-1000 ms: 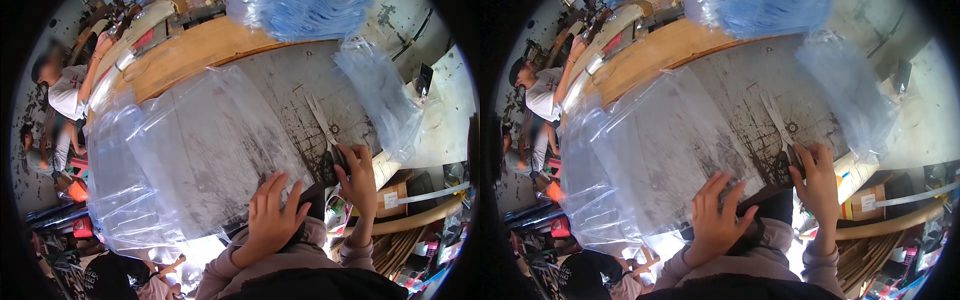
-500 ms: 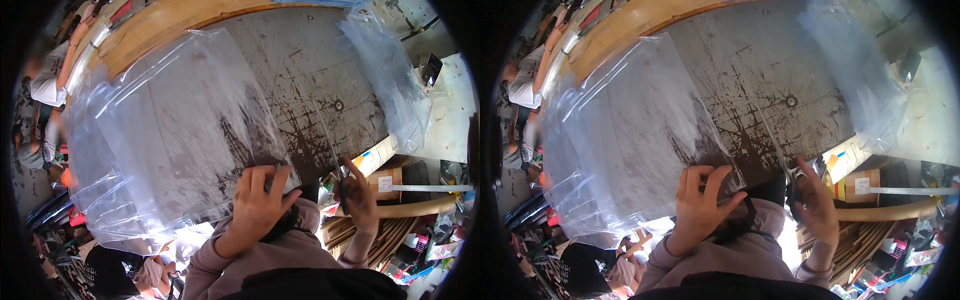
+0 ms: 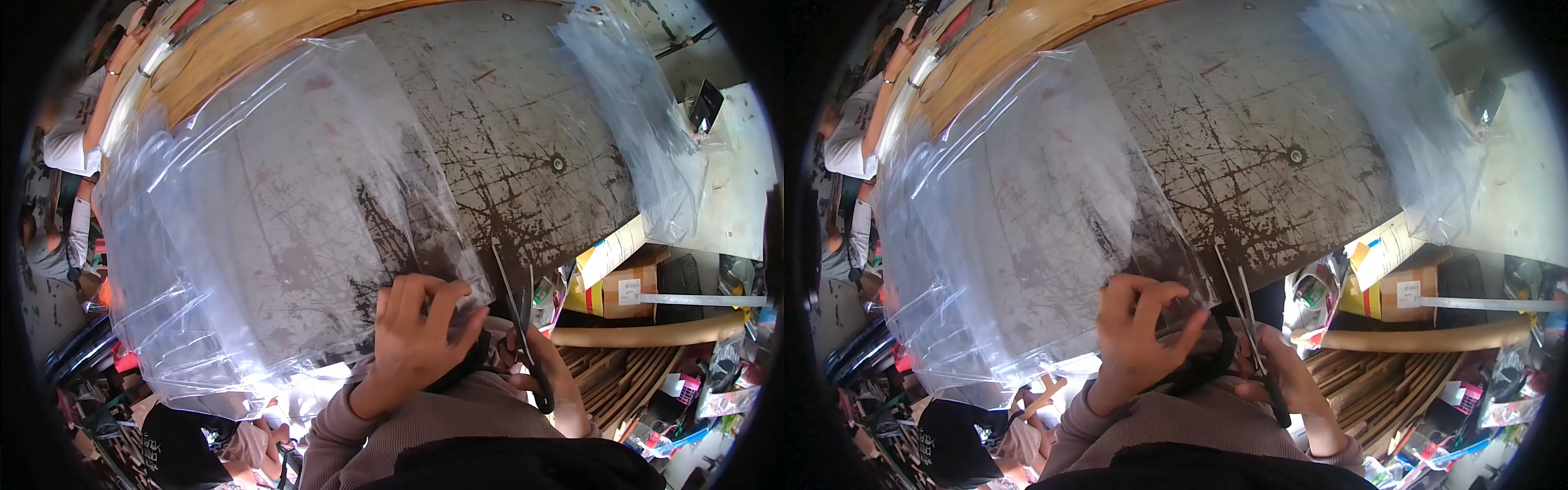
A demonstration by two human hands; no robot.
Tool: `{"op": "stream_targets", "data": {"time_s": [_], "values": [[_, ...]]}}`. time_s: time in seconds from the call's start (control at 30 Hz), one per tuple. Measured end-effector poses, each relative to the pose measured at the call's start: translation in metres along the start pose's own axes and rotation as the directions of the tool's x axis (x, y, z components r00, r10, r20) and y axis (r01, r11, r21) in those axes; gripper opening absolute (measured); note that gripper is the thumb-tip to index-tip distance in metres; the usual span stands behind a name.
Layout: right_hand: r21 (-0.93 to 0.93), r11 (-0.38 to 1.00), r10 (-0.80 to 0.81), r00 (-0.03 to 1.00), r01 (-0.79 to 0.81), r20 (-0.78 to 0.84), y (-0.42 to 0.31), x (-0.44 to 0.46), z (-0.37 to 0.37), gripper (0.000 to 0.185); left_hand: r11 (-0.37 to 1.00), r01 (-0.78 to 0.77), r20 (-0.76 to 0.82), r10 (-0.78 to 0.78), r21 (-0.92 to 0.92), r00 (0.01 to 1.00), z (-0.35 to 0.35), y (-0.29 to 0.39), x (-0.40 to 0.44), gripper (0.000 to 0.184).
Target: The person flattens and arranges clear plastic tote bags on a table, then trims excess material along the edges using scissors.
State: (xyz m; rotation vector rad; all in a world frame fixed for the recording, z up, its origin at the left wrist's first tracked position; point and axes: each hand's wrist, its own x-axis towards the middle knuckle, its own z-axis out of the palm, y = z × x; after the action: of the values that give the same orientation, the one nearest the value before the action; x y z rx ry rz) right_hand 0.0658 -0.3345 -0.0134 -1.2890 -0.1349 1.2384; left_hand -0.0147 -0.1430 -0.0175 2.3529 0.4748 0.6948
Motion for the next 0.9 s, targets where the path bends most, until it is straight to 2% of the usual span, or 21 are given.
{"op": "stream_targets", "data": {"time_s": [0.03,0.1,0.2,0.3,0.4,0.5,0.57,0.9], "values": [[-0.025,0.999,0.047,0.999,-0.046,0.017,0.001,-0.003,-0.005,0.053,1.000,0.001,-0.001,-0.001,-0.001,1.000,0.000,0.002,0.001,0.033],[-0.050,0.994,0.096,0.995,-0.094,0.030,0.005,-0.007,-0.013,0.053,0.986,0.021,0.057,-0.031,0.166,0.998,0.002,0.007,0.004,0.036],[-0.130,0.990,0.059,0.997,-0.052,0.048,0.006,-0.011,-0.016,0.055,0.988,0.050,0.052,-0.058,0.146,0.997,0.004,0.008,0.006,0.038],[-0.084,0.993,0.087,0.996,-0.085,0.018,-0.005,-0.009,-0.006,0.055,0.992,0.061,0.037,-0.065,0.110,0.997,0.004,0.006,0.005,0.035],[-0.149,0.979,0.137,0.990,-0.139,-0.022,-0.018,-0.007,0.008,0.056,0.999,0.019,-0.046,-0.016,0.051,0.999,0.006,0.001,0.001,0.032],[-0.091,0.995,0.032,0.997,-0.039,-0.067,-0.018,-0.005,0.016,0.057,0.998,-0.008,-0.079,0.012,0.058,0.997,0.007,0.000,0.001,0.031],[-0.173,0.984,0.034,0.998,-0.043,-0.056,-0.011,-0.001,0.012,0.057,0.997,-0.017,-0.077,0.023,0.075,0.997,0.008,0.001,0.000,0.030],[-0.246,0.968,0.044,0.999,-0.048,-0.021,-0.011,0.007,0.006,0.059,0.994,-0.047,-0.065,0.054,0.099,0.996,0.008,0.001,-0.003,0.029]]}}
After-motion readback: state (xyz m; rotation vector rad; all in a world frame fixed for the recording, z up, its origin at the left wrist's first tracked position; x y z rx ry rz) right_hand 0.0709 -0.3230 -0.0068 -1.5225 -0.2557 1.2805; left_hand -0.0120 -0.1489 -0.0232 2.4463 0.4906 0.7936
